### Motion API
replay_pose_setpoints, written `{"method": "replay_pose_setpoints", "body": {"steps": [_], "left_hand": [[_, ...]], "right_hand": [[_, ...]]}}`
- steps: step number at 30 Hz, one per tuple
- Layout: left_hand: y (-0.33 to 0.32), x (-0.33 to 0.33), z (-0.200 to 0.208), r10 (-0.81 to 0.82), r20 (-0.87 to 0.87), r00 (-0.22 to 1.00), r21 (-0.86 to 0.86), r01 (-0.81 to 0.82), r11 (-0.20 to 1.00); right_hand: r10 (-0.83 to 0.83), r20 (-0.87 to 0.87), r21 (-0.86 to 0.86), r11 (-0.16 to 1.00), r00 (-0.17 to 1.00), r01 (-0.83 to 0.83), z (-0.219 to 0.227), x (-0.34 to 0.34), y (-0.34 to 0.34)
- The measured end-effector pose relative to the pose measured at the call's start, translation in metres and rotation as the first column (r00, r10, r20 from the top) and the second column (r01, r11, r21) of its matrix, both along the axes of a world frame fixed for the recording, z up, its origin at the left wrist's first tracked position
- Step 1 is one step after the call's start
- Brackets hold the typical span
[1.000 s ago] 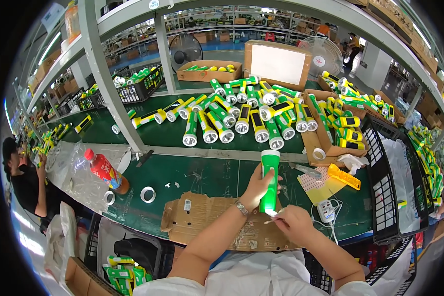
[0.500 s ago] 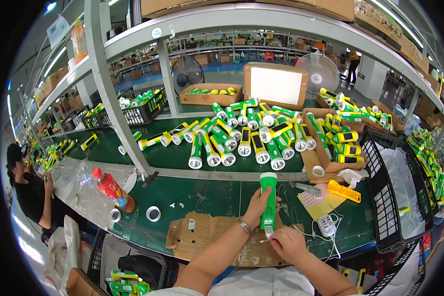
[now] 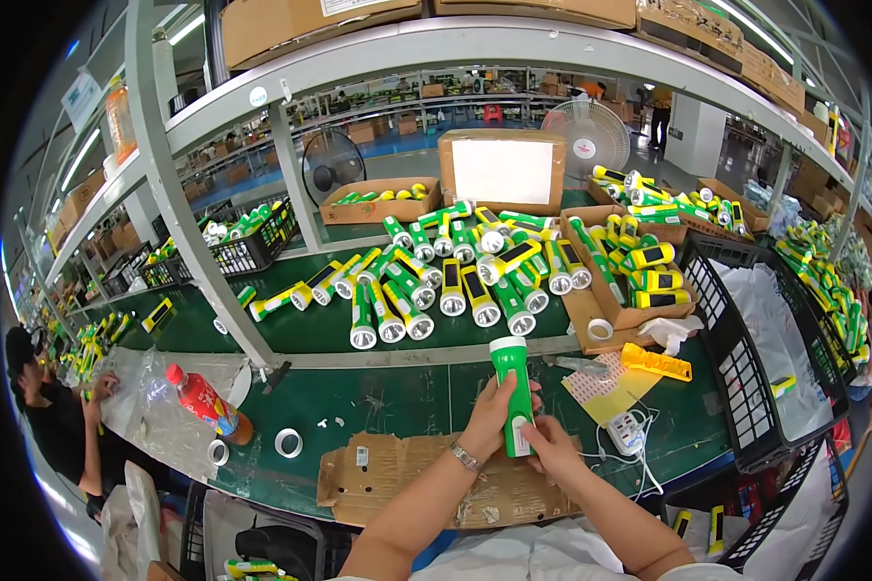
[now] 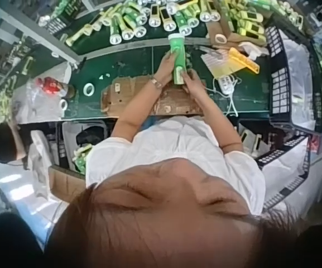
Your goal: Applying labels and inspecting solar-powered flashlights on an assembly line.
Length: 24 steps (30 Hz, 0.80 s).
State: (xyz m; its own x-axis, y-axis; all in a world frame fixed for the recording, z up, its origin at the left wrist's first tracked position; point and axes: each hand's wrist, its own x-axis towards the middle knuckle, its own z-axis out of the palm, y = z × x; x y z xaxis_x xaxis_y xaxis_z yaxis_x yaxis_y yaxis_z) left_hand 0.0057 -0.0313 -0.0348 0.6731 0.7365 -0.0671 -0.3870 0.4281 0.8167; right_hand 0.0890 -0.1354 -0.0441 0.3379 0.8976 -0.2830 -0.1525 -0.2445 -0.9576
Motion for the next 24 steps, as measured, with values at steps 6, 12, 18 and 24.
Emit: {"method": "replay_pose_setpoints", "body": {"steps": [6,12,18,24], "left_hand": [[0.003,0.007,0.012,-0.206,0.221,0.953,0.105,0.187,0.977],[0.067,0.046,-0.022,0.443,-0.42,0.792,0.822,0.125,0.556],[0.101,0.117,-0.028,0.783,-0.524,0.334,0.85,0.26,0.458],[0.129,0.123,-0.063,0.895,-0.338,0.291,0.939,0.035,0.343]], "right_hand": [[0.194,-0.636,0.134,0.981,0.747,-0.141,0.01,0.037,-0.018],[-0.709,0.106,0.712,0.544,0.697,0.445,0.048,0.086,-0.045],[-0.59,-0.504,0.339,0.537,0.631,0.773,0.056,0.181,-0.092],[-0.506,-0.734,0.26,0.408,0.453,0.875,0.061,0.252,-0.121]]}}
